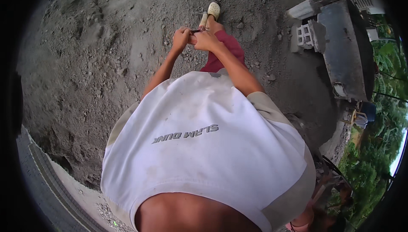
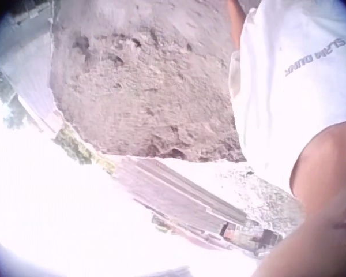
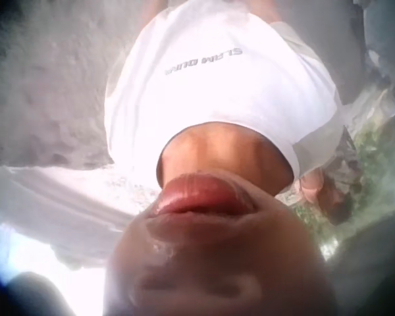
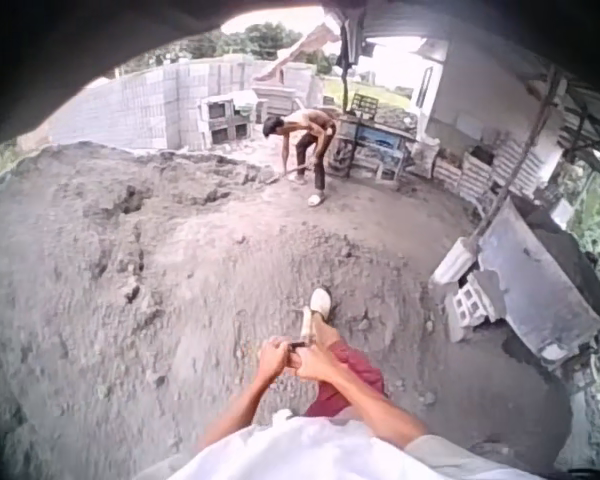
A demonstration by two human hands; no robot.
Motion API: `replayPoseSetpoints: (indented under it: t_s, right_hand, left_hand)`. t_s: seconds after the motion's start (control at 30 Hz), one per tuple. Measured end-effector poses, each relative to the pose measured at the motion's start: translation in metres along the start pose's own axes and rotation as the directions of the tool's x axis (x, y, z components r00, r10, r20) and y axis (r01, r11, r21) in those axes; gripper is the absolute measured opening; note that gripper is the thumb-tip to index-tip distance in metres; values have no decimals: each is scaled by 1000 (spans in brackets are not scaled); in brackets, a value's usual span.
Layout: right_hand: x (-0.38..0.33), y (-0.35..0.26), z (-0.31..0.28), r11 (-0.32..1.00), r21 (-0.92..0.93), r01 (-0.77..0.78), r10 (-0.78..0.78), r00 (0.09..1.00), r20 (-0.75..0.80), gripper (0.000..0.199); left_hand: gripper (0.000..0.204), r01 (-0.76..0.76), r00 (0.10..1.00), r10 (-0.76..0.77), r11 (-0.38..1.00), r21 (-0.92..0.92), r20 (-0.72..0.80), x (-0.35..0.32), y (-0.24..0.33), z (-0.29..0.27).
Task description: The person uses a shovel to move sand from a pile on the ground. They grip the wooden handle with both hands, dig the blade into the material, and lift it while others work nearby.
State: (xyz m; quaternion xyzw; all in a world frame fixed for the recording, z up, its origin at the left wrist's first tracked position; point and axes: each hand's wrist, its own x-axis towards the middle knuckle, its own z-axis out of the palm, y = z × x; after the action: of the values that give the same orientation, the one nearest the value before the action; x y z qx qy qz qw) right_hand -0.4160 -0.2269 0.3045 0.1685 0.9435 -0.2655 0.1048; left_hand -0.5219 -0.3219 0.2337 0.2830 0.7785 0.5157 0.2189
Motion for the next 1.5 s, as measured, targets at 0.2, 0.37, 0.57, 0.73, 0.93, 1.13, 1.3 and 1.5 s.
replayPoseSetpoints:
  t_s: [0.2, 0.37, 0.57, 0.73, 0.93, 1.13, 1.3, 1.5]
  right_hand:
    - [-70, -6, -22, 998, 25, -56, 55, 998, 39, 23]
    - [-49, -19, -68, 999, 52, 3, -4, 1000, 6, 23]
    - [58, -37, -182, 992, 70, 102, -97, 993, -68, 21]
    - [167, -14, -126, 977, 182, 114, -112, 993, -25, 18]
    - [114, -38, -14, 983, 148, 110, -102, 993, -62, 25]
    - [38, 2, 23, 998, 61, 18, -4, 976, -216, 29]
    - [-41, 31, 62, 995, 41, -88, 96, 966, -240, 26]
    - [-129, 108, 138, 996, 8, -86, 85, 953, -291, 22]
  left_hand:
    - [25, -187, 974, 217, 936, 299, -69, -70, 56, 17]
    - [15, -326, 930, 327, 945, 38, -167, -36, 112, -7]
    - [18, -277, 890, 197, 950, -144, -412, 101, 153, -32]
    - [17, 47, 928, -105, 984, -169, -358, 183, 85, -55]
    - [32, 98, 978, -113, 991, -89, -178, 95, -26, -63]
    - [35, 344, 938, -295, 862, -373, 182, 45, -13, -13]
    - [28, 334, 892, -344, 939, 84, 295, -8, -31, 43]
    - [24, 524, 825, -462, 841, -135, 325, -123, -34, 134]
